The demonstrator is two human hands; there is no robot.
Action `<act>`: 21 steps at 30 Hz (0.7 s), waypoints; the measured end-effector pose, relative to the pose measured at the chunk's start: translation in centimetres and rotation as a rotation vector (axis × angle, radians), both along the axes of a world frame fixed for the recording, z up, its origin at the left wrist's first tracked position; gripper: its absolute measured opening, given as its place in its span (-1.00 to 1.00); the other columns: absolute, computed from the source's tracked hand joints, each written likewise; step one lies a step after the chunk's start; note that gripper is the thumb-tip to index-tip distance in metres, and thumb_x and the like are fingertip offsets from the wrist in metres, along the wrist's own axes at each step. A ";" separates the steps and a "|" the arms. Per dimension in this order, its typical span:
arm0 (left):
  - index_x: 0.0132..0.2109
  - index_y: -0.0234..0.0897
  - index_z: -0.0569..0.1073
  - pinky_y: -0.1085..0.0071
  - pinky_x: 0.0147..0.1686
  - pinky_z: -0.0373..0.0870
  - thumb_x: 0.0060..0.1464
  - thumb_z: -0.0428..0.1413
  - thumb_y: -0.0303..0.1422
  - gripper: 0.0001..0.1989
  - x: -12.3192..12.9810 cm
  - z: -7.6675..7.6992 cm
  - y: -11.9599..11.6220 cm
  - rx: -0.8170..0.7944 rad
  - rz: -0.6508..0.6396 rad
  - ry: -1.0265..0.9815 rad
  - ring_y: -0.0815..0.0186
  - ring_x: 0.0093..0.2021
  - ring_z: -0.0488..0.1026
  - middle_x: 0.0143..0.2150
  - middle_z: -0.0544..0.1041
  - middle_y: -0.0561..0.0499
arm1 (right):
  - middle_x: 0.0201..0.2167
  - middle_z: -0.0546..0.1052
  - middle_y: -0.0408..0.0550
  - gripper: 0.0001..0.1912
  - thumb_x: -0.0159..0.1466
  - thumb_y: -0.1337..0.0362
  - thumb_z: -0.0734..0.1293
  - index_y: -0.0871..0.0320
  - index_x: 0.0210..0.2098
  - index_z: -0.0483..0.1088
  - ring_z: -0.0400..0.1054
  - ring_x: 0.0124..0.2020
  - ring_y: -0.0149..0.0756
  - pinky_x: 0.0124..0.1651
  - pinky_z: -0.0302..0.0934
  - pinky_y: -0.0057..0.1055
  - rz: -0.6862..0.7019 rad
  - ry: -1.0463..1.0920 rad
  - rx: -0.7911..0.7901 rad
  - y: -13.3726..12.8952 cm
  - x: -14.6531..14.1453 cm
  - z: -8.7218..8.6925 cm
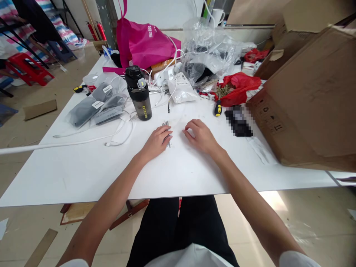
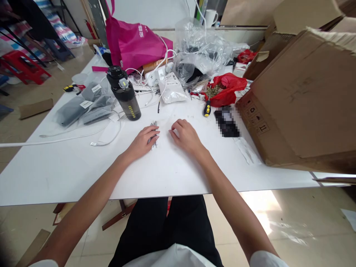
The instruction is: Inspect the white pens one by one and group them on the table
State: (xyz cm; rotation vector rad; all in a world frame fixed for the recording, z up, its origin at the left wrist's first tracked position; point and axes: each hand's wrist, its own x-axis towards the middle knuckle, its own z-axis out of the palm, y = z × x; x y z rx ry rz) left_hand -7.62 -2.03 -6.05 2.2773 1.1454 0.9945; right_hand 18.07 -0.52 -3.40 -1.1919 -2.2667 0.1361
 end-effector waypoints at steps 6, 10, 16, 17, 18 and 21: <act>0.14 -0.24 0.61 -0.06 0.34 0.41 0.47 0.10 -0.28 -0.73 0.1 0.4 -0.3 0.041 0.064 0.042 0.00 0.28 0.46 0.25 0.57 -0.24 | -0.19 0.55 0.17 -0.75 0.43 0.07 0.41 0.13 -0.20 0.48 0.38 -0.17 0.04 -0.10 0.31 -0.07 -0.229 -0.266 -0.015 -2.5 3.8 0.0; 0.11 -0.26 0.61 -0.01 0.29 0.40 0.45 0.11 -0.29 -0.75 0.1 0.6 -0.4 0.067 0.115 0.037 0.01 0.23 0.46 0.18 0.58 -0.23 | -0.15 0.52 0.19 -0.73 0.50 0.08 0.32 0.13 -0.23 0.46 0.36 -0.16 0.02 -0.10 0.33 -0.07 -0.248 -0.254 -0.001 -4.2 4.3 -1.3; 0.06 -0.22 0.60 0.02 0.26 0.36 0.42 0.13 -0.30 -0.80 0.1 0.8 0.0 0.062 0.204 -0.034 0.00 0.19 0.49 0.11 0.61 -0.21 | -0.09 0.50 0.21 -0.73 0.59 0.09 0.17 0.11 -0.09 0.38 0.39 -0.15 0.01 -0.09 0.31 -0.08 -0.254 -0.090 0.133 -4.3 3.1 0.1; 0.05 -0.23 0.60 0.02 0.26 0.36 0.42 0.13 -0.29 -0.80 0.0 0.8 0.0 0.062 0.217 -0.051 0.01 0.17 0.50 0.10 0.61 -0.21 | -0.09 0.51 0.20 -0.73 0.60 0.08 0.15 0.10 -0.06 0.36 0.39 -0.16 0.00 -0.08 0.31 -0.08 -0.247 -0.027 0.155 -4.2 2.8 0.6; 0.04 -0.23 0.59 0.03 0.26 0.36 0.42 0.14 -0.29 -0.81 0.0 0.9 0.1 0.061 0.229 -0.069 0.01 0.16 0.51 0.09 0.62 -0.20 | -0.09 0.51 0.18 -0.73 0.61 0.06 0.14 0.08 -0.04 0.34 0.40 -0.16 -0.02 -0.07 0.31 -0.08 -0.232 0.037 0.169 -4.0 2.4 1.1; 0.01 -0.21 0.59 0.05 0.28 0.35 0.42 0.15 -0.26 -0.82 0.1 1.3 -0.1 0.025 0.229 -0.169 0.04 0.16 0.55 0.07 0.65 -0.18 | -0.15 0.52 0.09 -0.72 0.62 -0.01 0.11 0.04 0.02 0.28 0.40 -0.22 -0.07 -0.10 0.31 -0.13 -0.152 0.223 0.110 -3.3 0.8 2.1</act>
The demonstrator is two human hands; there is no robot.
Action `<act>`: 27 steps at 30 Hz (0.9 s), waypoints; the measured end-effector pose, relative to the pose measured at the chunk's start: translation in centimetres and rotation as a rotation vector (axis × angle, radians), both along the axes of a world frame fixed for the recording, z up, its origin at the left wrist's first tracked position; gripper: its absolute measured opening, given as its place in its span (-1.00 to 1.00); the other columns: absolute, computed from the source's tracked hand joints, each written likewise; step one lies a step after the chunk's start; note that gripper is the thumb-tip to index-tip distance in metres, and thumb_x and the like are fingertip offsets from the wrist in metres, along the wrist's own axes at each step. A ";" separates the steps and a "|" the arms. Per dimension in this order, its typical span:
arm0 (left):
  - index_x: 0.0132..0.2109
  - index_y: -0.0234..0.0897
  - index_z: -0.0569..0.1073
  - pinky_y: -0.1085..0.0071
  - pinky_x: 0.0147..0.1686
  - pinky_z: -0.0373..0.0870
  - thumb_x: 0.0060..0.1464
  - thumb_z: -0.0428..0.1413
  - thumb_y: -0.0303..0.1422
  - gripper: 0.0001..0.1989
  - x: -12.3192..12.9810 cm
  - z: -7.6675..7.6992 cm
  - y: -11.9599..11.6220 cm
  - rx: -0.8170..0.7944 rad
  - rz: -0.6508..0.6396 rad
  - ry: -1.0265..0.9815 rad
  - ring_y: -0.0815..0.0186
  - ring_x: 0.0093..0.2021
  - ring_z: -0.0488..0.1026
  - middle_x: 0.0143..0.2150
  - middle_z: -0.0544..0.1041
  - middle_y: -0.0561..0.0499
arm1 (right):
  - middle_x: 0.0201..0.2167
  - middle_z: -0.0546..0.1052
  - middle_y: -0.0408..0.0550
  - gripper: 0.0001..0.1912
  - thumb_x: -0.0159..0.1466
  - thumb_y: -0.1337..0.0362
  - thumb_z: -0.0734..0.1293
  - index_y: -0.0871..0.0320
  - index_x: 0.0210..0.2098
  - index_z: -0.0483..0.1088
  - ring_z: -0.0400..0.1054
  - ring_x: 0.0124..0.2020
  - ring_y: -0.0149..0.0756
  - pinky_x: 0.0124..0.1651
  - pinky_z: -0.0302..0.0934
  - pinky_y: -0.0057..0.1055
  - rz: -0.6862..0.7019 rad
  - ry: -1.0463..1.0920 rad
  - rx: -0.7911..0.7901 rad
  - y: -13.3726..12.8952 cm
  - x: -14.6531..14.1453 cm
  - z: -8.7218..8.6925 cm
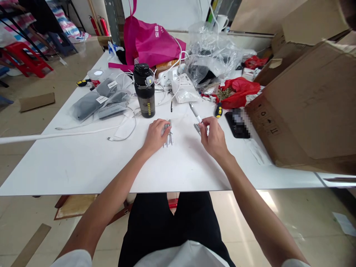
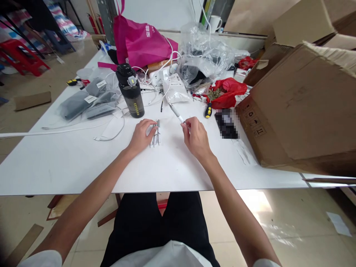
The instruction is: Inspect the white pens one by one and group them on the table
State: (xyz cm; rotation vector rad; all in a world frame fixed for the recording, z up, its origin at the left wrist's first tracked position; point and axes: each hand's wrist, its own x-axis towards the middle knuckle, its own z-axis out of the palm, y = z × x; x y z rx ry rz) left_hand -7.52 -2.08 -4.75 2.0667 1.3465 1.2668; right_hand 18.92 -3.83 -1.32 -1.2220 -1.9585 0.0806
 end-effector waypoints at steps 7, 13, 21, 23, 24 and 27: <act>0.23 -0.21 0.50 0.16 0.34 0.42 0.41 0.20 -0.01 -0.54 0.5 1.0 -0.1 -0.247 -0.164 -0.585 0.10 0.29 0.60 0.17 0.70 -0.21 | -0.37 0.45 -0.14 -0.57 0.62 -0.09 0.10 0.10 0.11 0.35 0.30 -0.43 -0.26 -0.27 0.19 -0.32 0.299 0.123 -0.274 2.8 -5.8 -0.4; 0.29 -0.18 0.49 0.01 0.34 0.49 0.41 0.18 0.05 -0.48 -0.1 2.2 0.1 -0.376 -0.252 -0.788 0.00 0.37 0.56 0.35 0.60 -0.24 | -0.55 0.29 -0.25 -0.38 0.56 -0.27 0.13 0.12 -0.21 0.46 0.11 -0.52 -0.38 -0.36 0.05 -0.37 0.361 0.203 -0.449 2.9 -7.9 -2.1; 0.14 -0.16 0.58 0.04 0.21 0.60 0.39 0.22 0.04 -0.59 0.4 2.5 -0.4 -0.421 -0.255 -0.774 0.05 0.20 0.67 0.14 0.70 -0.17 | -0.56 0.26 -0.25 -0.37 0.56 -0.28 0.13 0.11 -0.26 0.45 0.05 -0.54 -0.39 -0.38 0.03 -0.34 0.355 0.240 -0.467 2.1 -6.5 -2.9; 0.08 -0.16 0.59 0.14 0.09 0.61 0.39 0.20 0.06 -0.59 0.4 2.5 -0.6 -0.398 -0.221 -0.723 0.13 0.07 0.70 0.09 0.71 -0.15 | -0.57 0.21 -0.26 -0.37 0.53 -0.32 0.17 0.09 -0.33 0.36 0.04 -0.53 -0.39 -0.39 0.00 -0.34 0.333 0.296 -0.449 2.1 -6.5 -2.5; 0.01 -0.18 0.61 0.19 0.02 0.61 0.40 0.19 0.08 -0.58 0.4 2.6 -0.7 -0.367 -0.197 -0.663 0.17 -0.02 0.69 0.05 0.72 -0.15 | -0.57 0.16 -0.26 -0.36 0.50 -0.34 0.20 0.07 -0.39 0.29 0.03 -0.53 -0.39 -0.40 -0.02 -0.34 0.311 0.336 -0.428 2.1 -6.5 -2.3; -0.26 -0.20 0.61 0.26 -0.17 0.53 0.39 0.16 0.11 -0.51 0.5 3.4 -1.7 -0.285 -0.262 -0.362 0.24 -0.22 0.62 -0.06 0.73 -0.14 | -0.56 0.16 -0.21 -0.31 0.50 -0.36 0.19 0.05 -0.49 0.12 0.07 -0.49 -0.36 -0.37 0.03 -0.31 0.262 0.412 -0.342 1.9 -6.1 -0.9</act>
